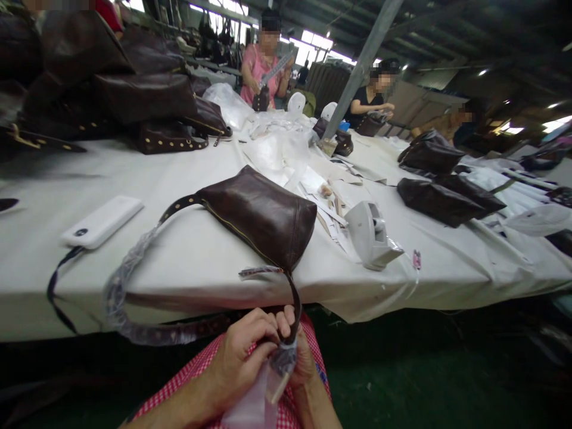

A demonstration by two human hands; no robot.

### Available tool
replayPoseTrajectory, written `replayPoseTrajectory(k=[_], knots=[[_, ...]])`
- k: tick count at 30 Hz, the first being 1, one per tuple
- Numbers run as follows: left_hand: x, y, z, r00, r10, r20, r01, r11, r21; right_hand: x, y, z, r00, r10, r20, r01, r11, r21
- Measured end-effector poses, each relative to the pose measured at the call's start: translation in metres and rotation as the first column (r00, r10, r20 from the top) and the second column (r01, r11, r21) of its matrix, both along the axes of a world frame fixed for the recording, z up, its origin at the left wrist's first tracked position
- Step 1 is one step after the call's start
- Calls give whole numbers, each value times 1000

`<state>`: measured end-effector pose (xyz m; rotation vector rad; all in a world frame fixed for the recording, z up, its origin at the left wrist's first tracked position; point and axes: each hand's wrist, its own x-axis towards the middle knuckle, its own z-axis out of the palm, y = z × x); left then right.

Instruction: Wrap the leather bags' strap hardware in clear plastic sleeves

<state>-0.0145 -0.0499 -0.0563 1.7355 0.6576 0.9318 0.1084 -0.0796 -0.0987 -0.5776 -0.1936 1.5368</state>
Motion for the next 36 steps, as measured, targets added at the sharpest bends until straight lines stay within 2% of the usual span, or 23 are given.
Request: replayPoseTrajectory(k=[5,13,17,21,27,32,36], knots=[[0,2,-6,999,-24,30,25,1000,-13,1,-1,-6,1000,14,16,-14,999,-33],[-3,4,-8,993,-100,-68,110,981,157,4,-1,-7,992,58,116,-54,998,-40],[-4,3,-9,983,-142,-121,156,981,118,6,-3,-14,995,61,77,-59,998,-34],[-1,-1,-15,986,-96,-140,113,986,119,8,-4,-17,993,98,67,-95,994,-53],[1,-1,-20,995,-45,-85,69,953,295,2,-4,-13,995,82,56,-78,995,-55],[-8,1,-14,1000,19,21,-23,981,194,1,-3,-9,998,-43,-55,42,999,-6],[-10,0,-11,999,-48,23,45,989,139,0,-3,-12,995,13,-103,-16,1000,-21]])
